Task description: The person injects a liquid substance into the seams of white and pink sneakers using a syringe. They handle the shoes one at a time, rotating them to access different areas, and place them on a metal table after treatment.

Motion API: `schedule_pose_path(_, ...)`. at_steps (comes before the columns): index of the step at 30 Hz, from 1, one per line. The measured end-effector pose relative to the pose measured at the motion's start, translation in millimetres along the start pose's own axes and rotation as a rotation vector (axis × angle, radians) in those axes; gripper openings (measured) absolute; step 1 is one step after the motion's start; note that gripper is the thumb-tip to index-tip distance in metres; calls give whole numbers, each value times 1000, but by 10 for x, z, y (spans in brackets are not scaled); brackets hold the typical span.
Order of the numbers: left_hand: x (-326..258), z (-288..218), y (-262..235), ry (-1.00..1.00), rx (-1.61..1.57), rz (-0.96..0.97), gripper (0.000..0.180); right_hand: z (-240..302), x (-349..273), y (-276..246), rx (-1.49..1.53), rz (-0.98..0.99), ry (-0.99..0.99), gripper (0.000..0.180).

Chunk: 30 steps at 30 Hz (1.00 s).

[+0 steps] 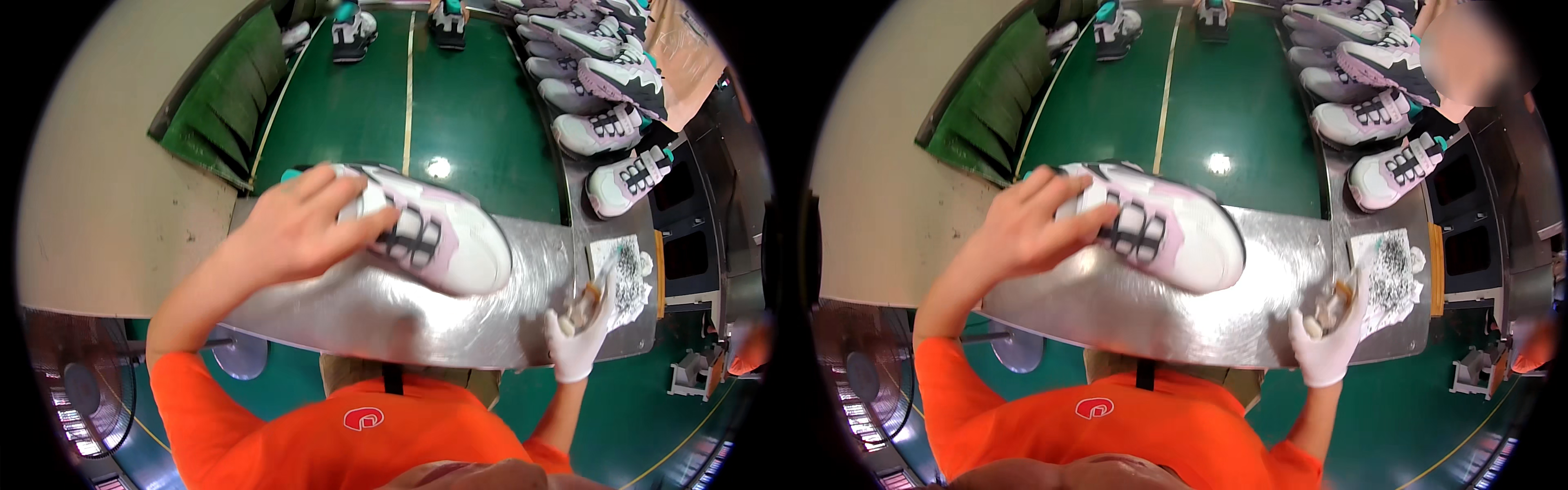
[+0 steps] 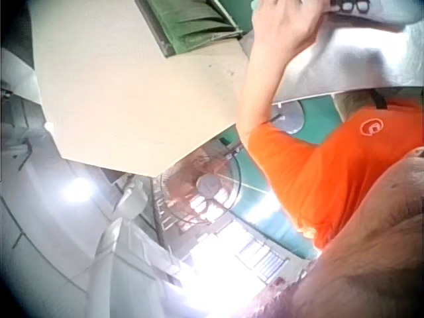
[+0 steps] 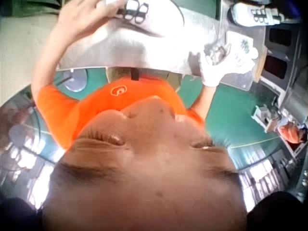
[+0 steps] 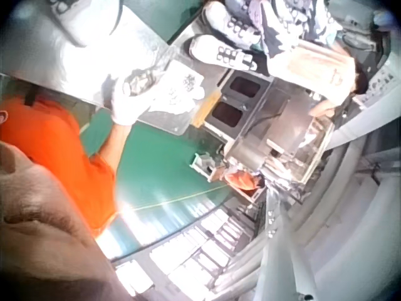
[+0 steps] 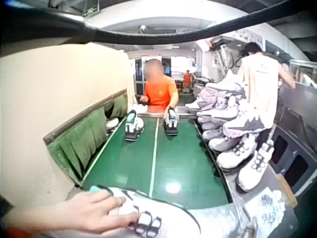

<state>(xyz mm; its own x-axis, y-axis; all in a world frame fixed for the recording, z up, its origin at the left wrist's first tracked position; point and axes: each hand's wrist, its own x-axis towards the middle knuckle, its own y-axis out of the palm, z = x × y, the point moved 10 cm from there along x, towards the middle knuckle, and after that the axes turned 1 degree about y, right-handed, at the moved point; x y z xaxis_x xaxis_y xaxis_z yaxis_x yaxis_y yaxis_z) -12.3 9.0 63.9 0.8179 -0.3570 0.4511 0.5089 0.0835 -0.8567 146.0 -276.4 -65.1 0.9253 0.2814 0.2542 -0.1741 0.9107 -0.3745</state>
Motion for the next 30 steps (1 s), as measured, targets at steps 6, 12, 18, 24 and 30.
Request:
schedule_pose_path(6, 1445, 1216, 960, -27, -31, 59, 54, -459, -196, -177, -266, -177, 3, 89)
schedule_pose_path(12, 2891, 2751, 2416, -536, 50, 50, 58, -500, -248, -269, -246, -239, 173, 89)
schedule_pose_path(18, 2791, 3202, 3449, -722, 274, -236, 74, -692, -257, -399, -32, -369, 288, 92)
schedule_pose_path(24, 2707, 1081, 2652, -200, -614, -128, 32, -789, -217, -424, 285, -405, 374, 87)
schedule_pose_path(30, 3419, -1459, 1949, 851, 228, -400, 46, -712, -249, -443, 238, -390, 323, 86)
